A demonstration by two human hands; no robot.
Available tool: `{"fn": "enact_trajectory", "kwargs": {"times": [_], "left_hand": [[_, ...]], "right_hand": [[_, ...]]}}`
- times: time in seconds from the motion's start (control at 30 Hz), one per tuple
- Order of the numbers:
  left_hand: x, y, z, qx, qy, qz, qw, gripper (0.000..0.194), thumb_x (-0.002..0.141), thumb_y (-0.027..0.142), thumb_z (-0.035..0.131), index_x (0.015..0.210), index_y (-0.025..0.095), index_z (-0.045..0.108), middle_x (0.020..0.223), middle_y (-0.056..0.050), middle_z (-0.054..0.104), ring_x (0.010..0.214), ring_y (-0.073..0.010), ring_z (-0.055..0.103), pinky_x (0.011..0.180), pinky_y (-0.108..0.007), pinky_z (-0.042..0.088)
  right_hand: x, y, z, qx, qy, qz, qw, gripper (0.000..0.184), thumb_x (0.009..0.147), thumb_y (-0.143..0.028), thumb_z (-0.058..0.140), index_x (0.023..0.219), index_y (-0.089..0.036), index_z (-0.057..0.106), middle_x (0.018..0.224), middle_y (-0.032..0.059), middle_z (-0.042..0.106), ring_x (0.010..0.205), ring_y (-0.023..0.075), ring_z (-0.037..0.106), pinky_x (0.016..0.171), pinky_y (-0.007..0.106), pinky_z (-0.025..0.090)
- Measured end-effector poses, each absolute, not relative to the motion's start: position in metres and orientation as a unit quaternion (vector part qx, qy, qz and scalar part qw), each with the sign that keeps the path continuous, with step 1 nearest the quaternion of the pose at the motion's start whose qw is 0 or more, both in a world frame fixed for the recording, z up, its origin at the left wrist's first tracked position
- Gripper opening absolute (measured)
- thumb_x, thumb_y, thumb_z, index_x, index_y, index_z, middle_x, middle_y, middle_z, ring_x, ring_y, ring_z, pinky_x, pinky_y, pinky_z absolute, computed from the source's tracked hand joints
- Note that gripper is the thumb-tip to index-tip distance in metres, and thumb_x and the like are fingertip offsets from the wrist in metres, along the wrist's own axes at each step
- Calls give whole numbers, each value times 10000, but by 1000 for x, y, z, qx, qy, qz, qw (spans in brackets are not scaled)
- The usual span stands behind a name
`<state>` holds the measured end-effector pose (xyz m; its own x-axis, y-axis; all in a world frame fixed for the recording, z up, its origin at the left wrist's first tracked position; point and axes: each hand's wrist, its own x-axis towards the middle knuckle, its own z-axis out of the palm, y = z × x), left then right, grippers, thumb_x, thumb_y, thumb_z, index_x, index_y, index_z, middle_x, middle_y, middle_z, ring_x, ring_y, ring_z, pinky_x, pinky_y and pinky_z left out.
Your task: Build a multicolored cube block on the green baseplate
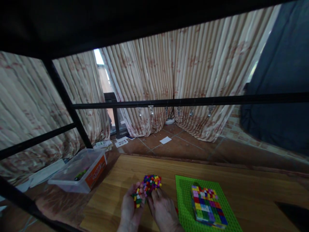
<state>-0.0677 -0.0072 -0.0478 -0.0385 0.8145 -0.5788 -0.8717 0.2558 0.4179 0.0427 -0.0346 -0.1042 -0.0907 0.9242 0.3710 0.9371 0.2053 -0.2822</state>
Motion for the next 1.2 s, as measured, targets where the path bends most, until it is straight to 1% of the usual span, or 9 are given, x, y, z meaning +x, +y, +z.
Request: {"fn": "enact_trajectory", "kwargs": {"times": [0.1, 0.2, 0.43, 0.6, 0.77, 1.03, 1.2], "left_hand": [[-68, -8, -46, -38, 387, 610, 690, 138, 874, 88, 495, 788, 81, 604, 640, -53, 619, 449, -66, 557, 381, -140, 447], [-68, -7, -44, -36, 388, 611, 690, 137, 874, 98, 502, 782, 81, 601, 630, -45, 607, 453, -67, 561, 383, -137, 447], [-68, -7, -44, -24, 381, 603, 700, 150, 870, 63, 459, 785, 90, 580, 651, -44, 606, 458, -73, 557, 383, -143, 442], [-69, -8, -44, -17, 382, 601, 702, 175, 878, 67, 436, 790, 85, 586, 659, -54, 608, 466, -75, 556, 380, -142, 438], [-68, -8, -40, -7, 378, 599, 706, 220, 887, 82, 426, 755, 72, 601, 647, -56, 597, 476, -73, 553, 390, -138, 440], [-67, -7, -36, -13, 384, 594, 707, 266, 881, 84, 407, 699, 76, 599, 622, -54, 582, 471, -68, 533, 392, -129, 424], [-66, -5, -36, -9, 383, 591, 710, 276, 887, 100, 398, 686, 82, 586, 611, -47, 573, 470, -63, 522, 396, -126, 408]], "right_hand": [[42, -35, -102, -633, -739, -2, 229, 144, 913, -192, 480, 845, -207, 606, 845, 57, 695, 763, 194, 683, 622, 253, 444], [41, -35, -101, -637, -736, -3, 226, 157, 919, -211, 473, 833, -205, 604, 829, 58, 692, 766, 202, 678, 621, 259, 436], [42, -37, -97, -633, -739, 12, 229, 149, 923, -203, 461, 895, -200, 608, 887, 55, 688, 823, 201, 672, 653, 259, 432], [43, -37, -94, -636, -739, -2, 220, 166, 930, -212, 454, 861, -194, 604, 882, 58, 666, 814, 196, 662, 625, 253, 419], [43, -38, -86, -641, -742, 10, 194, 155, 926, -238, 474, 873, -194, 613, 907, 71, 681, 846, 198, 650, 643, 253, 422], [45, -39, -77, -656, -736, 22, 164, 232, 947, -331, 448, 876, -195, 622, 879, 65, 702, 859, 201, 647, 650, 256, 413], [45, -40, -77, -665, -731, 32, 148, 264, 957, -369, 423, 916, -190, 614, 916, 77, 699, 862, 199, 651, 663, 255, 418]]}}
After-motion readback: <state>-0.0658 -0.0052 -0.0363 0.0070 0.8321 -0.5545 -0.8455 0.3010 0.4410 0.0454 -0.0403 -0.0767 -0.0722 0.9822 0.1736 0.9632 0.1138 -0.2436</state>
